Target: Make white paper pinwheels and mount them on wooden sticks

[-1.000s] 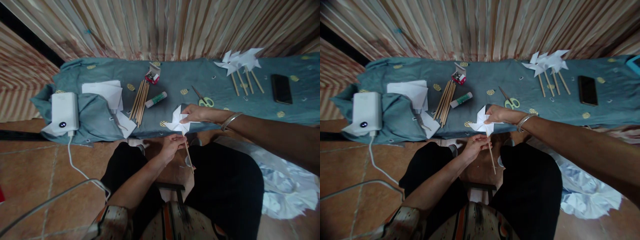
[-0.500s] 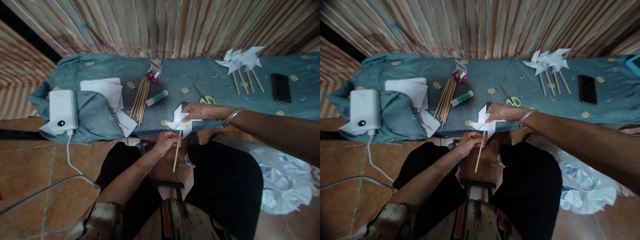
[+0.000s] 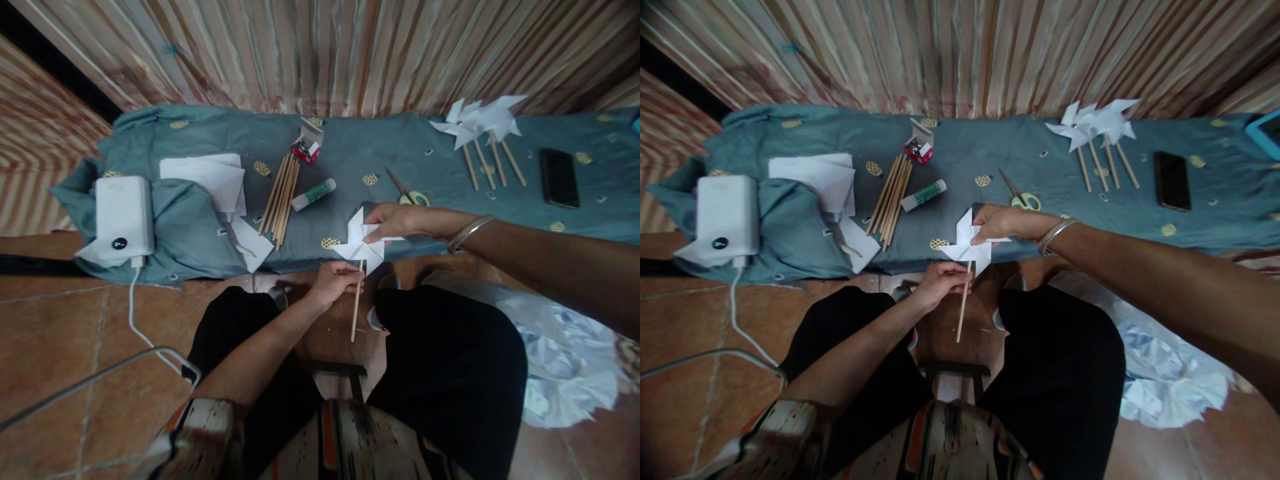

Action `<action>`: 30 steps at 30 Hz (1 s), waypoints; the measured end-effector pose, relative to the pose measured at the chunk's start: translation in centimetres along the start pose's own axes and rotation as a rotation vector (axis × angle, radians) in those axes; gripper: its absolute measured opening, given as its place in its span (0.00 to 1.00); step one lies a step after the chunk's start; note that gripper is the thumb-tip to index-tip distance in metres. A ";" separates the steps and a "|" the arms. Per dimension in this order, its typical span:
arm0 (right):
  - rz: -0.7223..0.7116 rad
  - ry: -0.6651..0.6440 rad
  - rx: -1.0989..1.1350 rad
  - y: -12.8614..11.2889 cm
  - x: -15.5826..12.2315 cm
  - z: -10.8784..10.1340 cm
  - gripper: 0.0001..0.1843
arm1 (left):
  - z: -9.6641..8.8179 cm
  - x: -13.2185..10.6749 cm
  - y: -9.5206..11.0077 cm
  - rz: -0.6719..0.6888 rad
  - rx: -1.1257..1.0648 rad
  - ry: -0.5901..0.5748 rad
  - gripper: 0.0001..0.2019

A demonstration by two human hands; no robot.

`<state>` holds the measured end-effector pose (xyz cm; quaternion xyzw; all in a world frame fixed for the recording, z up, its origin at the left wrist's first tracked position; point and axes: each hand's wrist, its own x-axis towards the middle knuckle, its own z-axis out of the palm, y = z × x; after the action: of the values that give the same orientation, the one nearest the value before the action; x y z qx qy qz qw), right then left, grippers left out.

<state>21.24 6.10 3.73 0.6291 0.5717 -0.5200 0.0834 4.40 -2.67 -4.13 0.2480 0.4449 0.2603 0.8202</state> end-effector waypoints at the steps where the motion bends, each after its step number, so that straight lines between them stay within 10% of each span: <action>1: 0.002 -0.006 0.025 0.0 0.1 0.0 0.08 | 0.0 0.0 0.0 0.002 0.003 -0.004 0.12; 30: -0.045 -0.037 0.138 2.8 1.0 0.2 0.20 | 1.0 0.2 -1.8 0.039 -0.144 -0.062 0.16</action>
<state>23.18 5.63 1.48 0.6106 0.5469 -0.5715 0.0384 5.70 -4.03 -4.88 0.2050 0.3944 0.2995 0.8442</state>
